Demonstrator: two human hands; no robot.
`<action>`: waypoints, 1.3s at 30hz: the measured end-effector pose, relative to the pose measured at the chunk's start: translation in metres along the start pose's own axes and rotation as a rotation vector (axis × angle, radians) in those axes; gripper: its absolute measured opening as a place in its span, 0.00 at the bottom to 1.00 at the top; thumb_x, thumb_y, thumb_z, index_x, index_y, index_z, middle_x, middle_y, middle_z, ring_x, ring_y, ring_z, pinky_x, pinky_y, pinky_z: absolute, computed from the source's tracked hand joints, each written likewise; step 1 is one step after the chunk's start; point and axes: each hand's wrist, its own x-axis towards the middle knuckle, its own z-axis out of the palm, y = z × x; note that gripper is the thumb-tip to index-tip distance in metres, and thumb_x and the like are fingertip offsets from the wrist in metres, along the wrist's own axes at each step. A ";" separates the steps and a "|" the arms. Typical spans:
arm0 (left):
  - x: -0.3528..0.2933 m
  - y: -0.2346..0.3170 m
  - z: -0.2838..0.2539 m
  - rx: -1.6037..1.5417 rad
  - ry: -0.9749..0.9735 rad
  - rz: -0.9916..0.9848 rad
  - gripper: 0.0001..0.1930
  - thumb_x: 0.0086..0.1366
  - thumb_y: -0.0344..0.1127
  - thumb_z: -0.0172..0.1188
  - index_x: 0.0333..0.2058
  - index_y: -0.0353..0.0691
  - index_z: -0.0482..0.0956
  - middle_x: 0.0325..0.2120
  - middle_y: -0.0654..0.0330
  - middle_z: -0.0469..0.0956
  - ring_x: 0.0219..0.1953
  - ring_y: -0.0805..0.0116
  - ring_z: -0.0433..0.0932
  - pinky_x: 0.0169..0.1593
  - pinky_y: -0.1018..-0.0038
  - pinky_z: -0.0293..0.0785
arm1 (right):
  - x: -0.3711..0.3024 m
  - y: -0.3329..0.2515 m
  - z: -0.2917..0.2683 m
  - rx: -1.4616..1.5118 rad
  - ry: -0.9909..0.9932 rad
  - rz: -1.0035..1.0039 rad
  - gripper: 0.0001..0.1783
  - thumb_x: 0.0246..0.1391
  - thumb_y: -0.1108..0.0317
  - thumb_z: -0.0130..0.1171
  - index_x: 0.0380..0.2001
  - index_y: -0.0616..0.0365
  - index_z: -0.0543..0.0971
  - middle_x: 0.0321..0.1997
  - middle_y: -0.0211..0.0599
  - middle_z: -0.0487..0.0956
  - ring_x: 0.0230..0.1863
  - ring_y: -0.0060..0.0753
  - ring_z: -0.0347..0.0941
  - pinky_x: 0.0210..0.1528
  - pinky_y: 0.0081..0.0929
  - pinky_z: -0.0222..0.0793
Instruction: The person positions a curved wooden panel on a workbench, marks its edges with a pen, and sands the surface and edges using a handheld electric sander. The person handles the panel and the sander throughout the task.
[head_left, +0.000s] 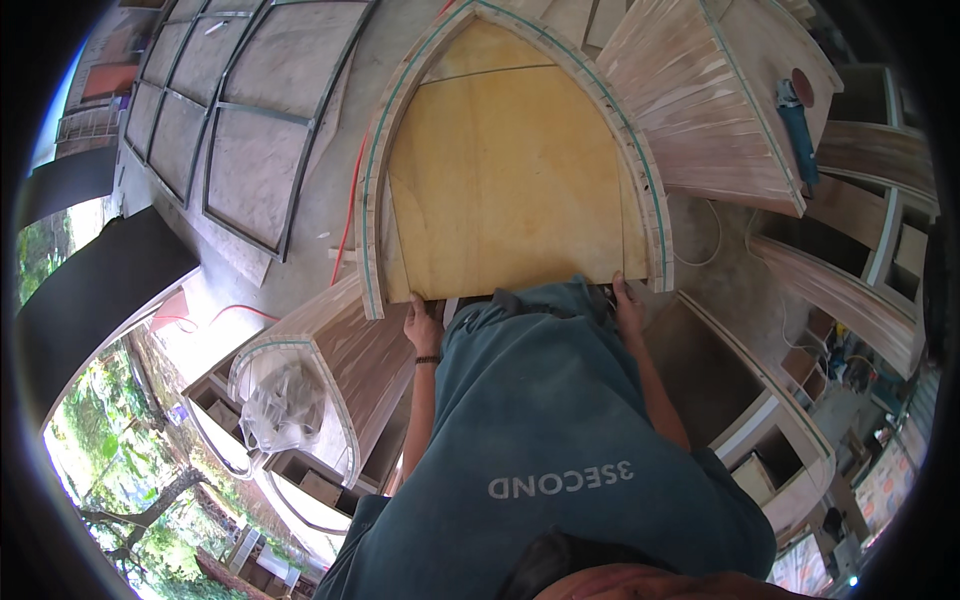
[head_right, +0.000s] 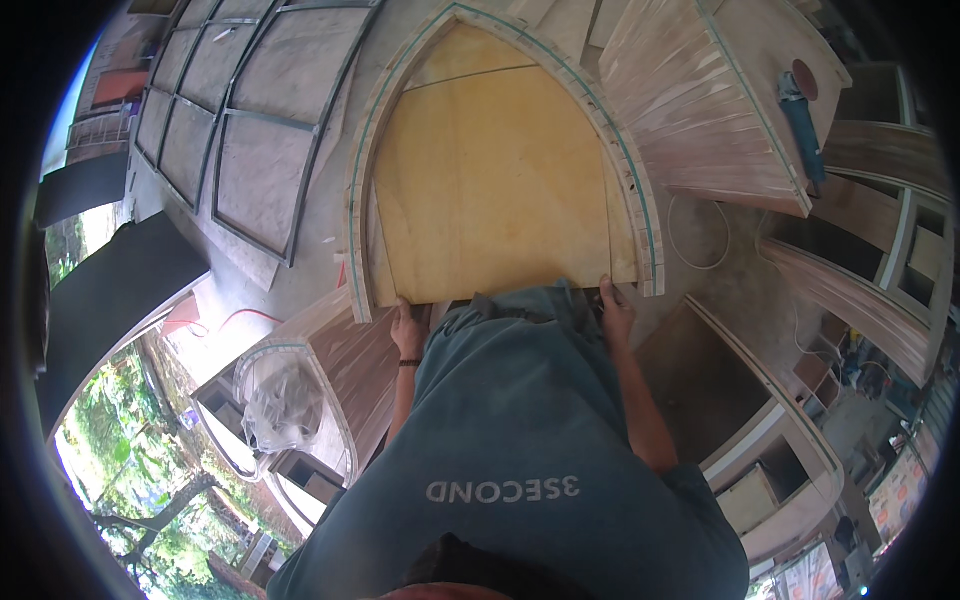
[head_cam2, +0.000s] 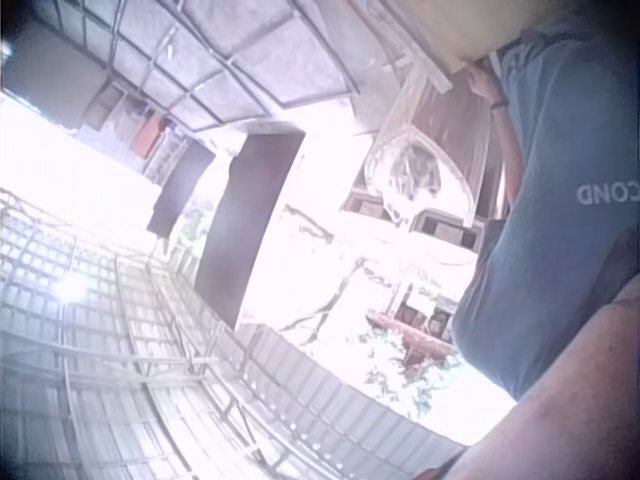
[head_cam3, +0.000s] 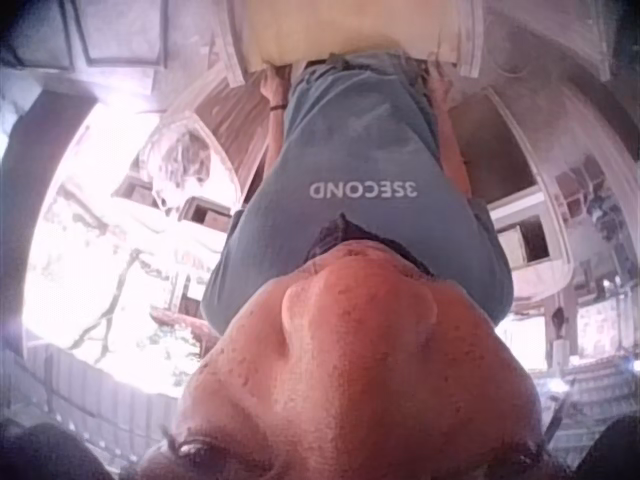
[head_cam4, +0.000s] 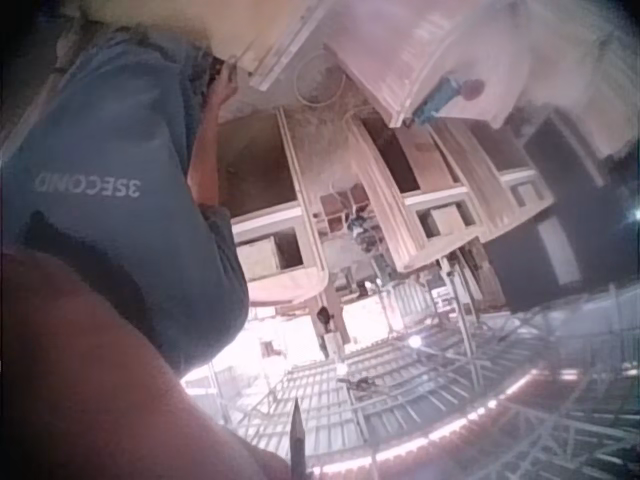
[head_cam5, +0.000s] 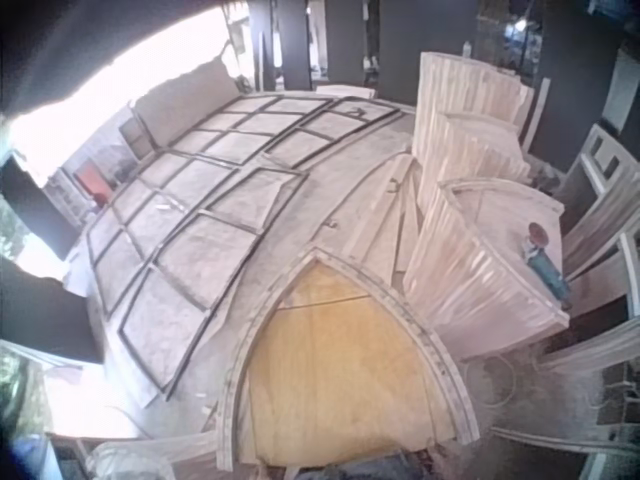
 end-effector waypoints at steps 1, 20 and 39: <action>0.000 0.001 0.001 -0.012 -0.003 -0.010 0.23 0.76 0.48 0.59 0.51 0.29 0.76 0.48 0.51 0.82 0.49 0.59 0.84 0.55 0.59 0.85 | 0.003 0.002 -0.001 -0.005 0.007 -0.009 0.31 0.60 0.46 0.72 0.51 0.65 0.85 0.32 0.28 0.79 0.34 0.21 0.74 0.38 0.21 0.71; 0.006 0.003 -0.009 0.030 -0.022 -0.052 0.23 0.76 0.48 0.59 0.53 0.29 0.75 0.50 0.51 0.81 0.52 0.58 0.83 0.57 0.58 0.84 | -0.001 0.003 0.005 -0.117 0.060 -0.112 0.29 0.62 0.45 0.69 0.47 0.65 0.87 0.31 0.27 0.80 0.32 0.17 0.72 0.36 0.20 0.68; 0.008 0.000 -0.012 0.122 -0.045 -0.018 0.20 0.77 0.46 0.58 0.52 0.32 0.76 0.48 0.54 0.81 0.52 0.59 0.83 0.57 0.57 0.84 | 0.006 0.012 0.003 -0.020 0.072 -0.068 0.30 0.62 0.45 0.69 0.48 0.66 0.86 0.31 0.29 0.79 0.33 0.20 0.72 0.37 0.22 0.70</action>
